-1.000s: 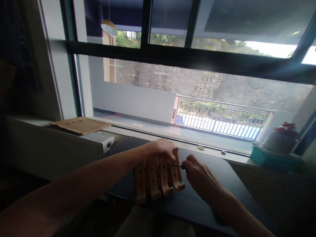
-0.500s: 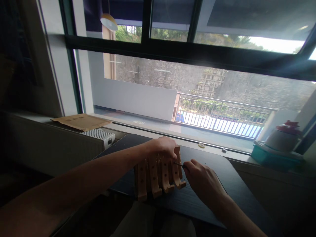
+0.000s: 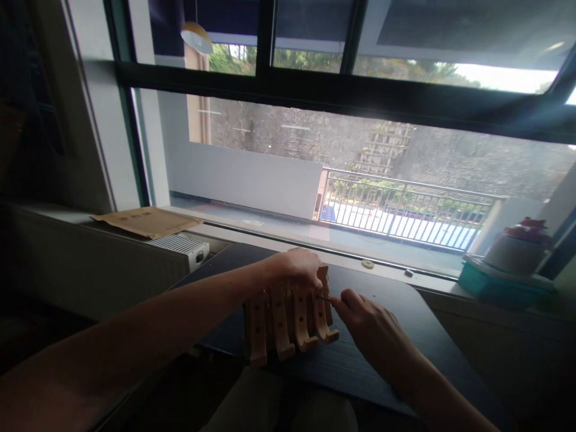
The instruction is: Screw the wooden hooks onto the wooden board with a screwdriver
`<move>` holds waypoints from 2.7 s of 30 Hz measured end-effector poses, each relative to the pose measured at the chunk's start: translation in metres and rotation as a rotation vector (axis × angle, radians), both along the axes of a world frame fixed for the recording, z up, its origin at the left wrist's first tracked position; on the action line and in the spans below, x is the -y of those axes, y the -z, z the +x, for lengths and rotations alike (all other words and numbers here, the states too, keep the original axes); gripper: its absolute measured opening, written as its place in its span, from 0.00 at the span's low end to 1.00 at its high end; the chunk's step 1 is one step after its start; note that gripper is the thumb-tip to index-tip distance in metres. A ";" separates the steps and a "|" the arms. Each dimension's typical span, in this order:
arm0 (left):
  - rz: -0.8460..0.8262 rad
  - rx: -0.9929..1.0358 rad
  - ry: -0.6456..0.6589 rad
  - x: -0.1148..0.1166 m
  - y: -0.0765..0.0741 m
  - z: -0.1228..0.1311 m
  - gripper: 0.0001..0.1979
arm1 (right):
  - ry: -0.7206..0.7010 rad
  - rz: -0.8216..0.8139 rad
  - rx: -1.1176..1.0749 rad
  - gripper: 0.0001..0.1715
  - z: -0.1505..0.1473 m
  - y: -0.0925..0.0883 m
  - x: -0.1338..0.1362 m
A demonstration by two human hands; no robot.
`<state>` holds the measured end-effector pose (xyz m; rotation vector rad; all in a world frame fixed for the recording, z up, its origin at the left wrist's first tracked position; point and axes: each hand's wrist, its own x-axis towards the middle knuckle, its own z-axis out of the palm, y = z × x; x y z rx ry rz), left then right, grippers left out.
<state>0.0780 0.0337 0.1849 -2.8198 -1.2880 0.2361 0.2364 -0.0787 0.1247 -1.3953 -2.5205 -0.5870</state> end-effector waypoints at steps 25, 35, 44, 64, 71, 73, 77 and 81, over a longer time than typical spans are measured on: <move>-0.035 0.024 -0.056 0.002 -0.001 0.000 0.20 | 0.028 0.033 0.150 0.27 -0.003 0.003 0.001; -0.081 0.048 -0.105 -0.004 -0.002 -0.001 0.22 | 0.183 -0.202 -0.349 0.16 -0.004 -0.001 -0.005; -0.066 0.052 -0.089 -0.009 -0.001 -0.002 0.20 | 0.139 -0.215 -0.287 0.19 0.001 -0.001 -0.008; -0.048 0.106 -0.082 -0.005 0.002 -0.003 0.22 | 0.108 -0.259 -0.276 0.16 -0.005 -0.005 0.000; -0.049 0.086 -0.070 -0.004 0.002 -0.002 0.18 | 0.106 -0.219 -0.230 0.16 -0.004 -0.001 -0.003; -0.047 0.080 -0.065 -0.004 0.001 -0.001 0.17 | 0.106 -0.179 -0.192 0.16 -0.002 -0.001 -0.004; -0.027 0.073 -0.057 -0.003 0.001 -0.001 0.19 | 0.101 -0.154 -0.212 0.16 0.001 -0.001 -0.006; -0.025 0.069 -0.053 0.000 0.001 -0.001 0.18 | 0.131 -0.238 -0.400 0.16 0.000 0.000 -0.004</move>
